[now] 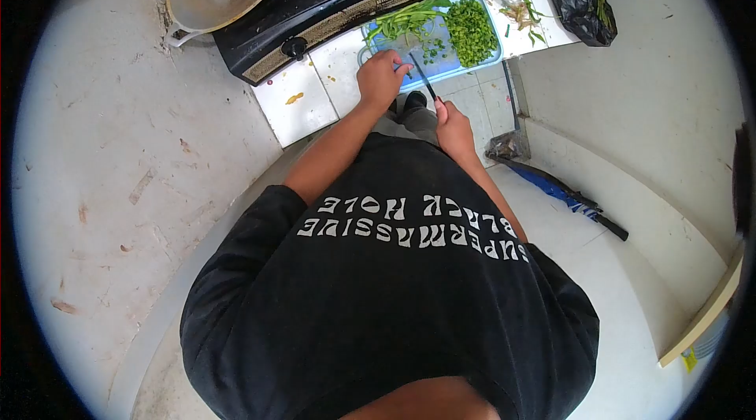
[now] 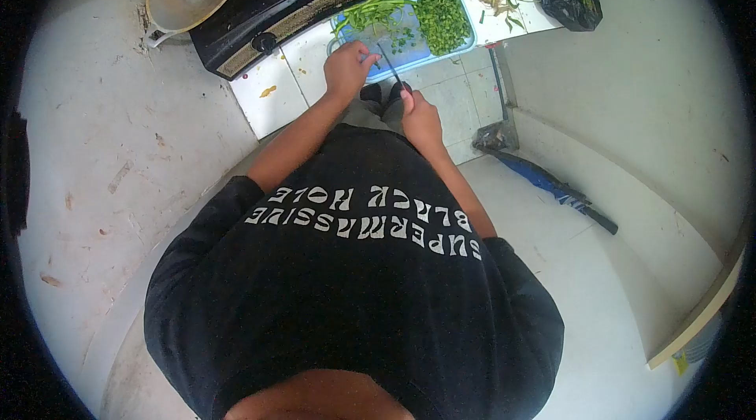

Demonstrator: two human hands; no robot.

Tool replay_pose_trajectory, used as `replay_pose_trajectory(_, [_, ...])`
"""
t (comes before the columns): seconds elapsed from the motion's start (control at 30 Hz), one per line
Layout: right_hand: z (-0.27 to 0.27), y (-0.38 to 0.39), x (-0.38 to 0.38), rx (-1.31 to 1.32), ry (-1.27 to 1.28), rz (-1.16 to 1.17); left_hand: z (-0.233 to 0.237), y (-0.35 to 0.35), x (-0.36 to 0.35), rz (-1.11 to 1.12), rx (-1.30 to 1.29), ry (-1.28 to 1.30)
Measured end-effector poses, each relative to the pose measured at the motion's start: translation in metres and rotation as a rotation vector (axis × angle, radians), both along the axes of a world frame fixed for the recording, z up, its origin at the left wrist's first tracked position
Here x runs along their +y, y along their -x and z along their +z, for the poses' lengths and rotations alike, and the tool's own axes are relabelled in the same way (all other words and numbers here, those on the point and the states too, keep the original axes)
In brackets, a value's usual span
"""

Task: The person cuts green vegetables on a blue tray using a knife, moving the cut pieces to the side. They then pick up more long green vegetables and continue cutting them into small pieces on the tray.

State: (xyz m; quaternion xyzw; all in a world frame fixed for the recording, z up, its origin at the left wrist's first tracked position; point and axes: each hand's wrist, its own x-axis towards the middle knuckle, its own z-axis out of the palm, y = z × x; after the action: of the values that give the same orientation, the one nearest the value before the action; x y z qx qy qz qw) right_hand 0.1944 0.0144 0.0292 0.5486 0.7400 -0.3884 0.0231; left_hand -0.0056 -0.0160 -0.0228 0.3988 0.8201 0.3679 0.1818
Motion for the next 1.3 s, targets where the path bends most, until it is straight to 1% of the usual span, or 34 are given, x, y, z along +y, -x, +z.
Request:
replay_pose_trajectory(0.07, [-0.006,-0.004,0.003,0.027,-0.015,-0.007,0.0,0.001,-0.006,-0.024,0.169,0.057])
replay_pose_trajectory(0.17, [-0.003,-0.004,-0.002,0.066,-0.006,-0.029,-0.006,0.001,-0.01,0.024,0.171,0.05])
replay_pose_trajectory(0.33, [0.006,0.002,-0.003,0.089,0.042,-0.013,-0.005,0.001,-0.012,0.013,0.166,0.052])
replay_pose_trajectory(0.4, [0.001,0.0,-0.003,0.081,0.015,-0.002,-0.004,0.002,-0.01,-0.003,0.164,0.072])
replay_pose_trajectory(0.57, [-0.001,-0.001,-0.005,0.073,0.032,0.017,-0.009,0.002,-0.012,-0.019,0.223,-0.004])
replay_pose_trajectory(0.73, [0.004,0.003,-0.002,0.016,0.028,0.027,-0.009,0.0,-0.012,-0.003,0.209,0.021])
replay_pose_trajectory(0.83, [-0.004,0.003,0.001,0.014,-0.004,0.028,-0.006,0.0,-0.011,0.01,0.208,0.033])
replay_pose_trajectory(0.9, [-0.016,-0.004,0.002,0.125,0.065,-0.023,-0.006,0.003,-0.009,0.019,0.206,0.033])
replay_pose_trajectory(0.93, [-0.03,-0.011,0.002,0.119,0.058,-0.02,-0.006,0.003,-0.008,0.025,0.191,0.066])
replay_pose_trajectory(0.97, [-0.046,-0.017,0.003,0.144,0.181,-0.06,-0.006,0.001,-0.008,0.035,0.172,0.103])
replay_pose_trajectory(1.0, [-0.044,-0.016,0.004,0.168,0.308,-0.098,-0.007,-0.001,-0.008,0.045,0.165,0.103])
replay_pose_trajectory(1.03, [-0.042,-0.017,0.006,0.163,0.311,-0.089,-0.007,-0.001,-0.007,0.073,0.168,0.099])
replay_pose_trajectory(1.1, [-0.033,-0.017,0.012,0.206,0.37,-0.168,-0.007,-0.001,-0.006,0.101,0.173,0.098])
replay_pose_trajectory(1.13, [-0.031,-0.017,0.014,0.206,0.37,-0.166,-0.006,-0.001,-0.005,0.135,0.122,0.116])
replay_pose_trajectory(1.17, [-0.028,-0.017,0.016,0.18,0.205,-0.108,-0.005,-0.001,-0.004,0.168,0.071,0.132])
replay_pose_trajectory(1.2, [-0.022,-0.015,0.018,0.154,0.04,-0.051,-0.006,0.0,-0.004,0.167,0.072,0.13])
replay_pose_trajectory(1.23, [-0.016,-0.013,0.018,0.156,0.04,-0.051,-0.006,0.001,-0.007,0.137,0.051,0.113])
replay_pose_trajectory(1.3, [-0.003,-0.009,0.019,0.086,-0.079,0.024,-0.006,0.002,-0.012,0.108,0.03,0.095])
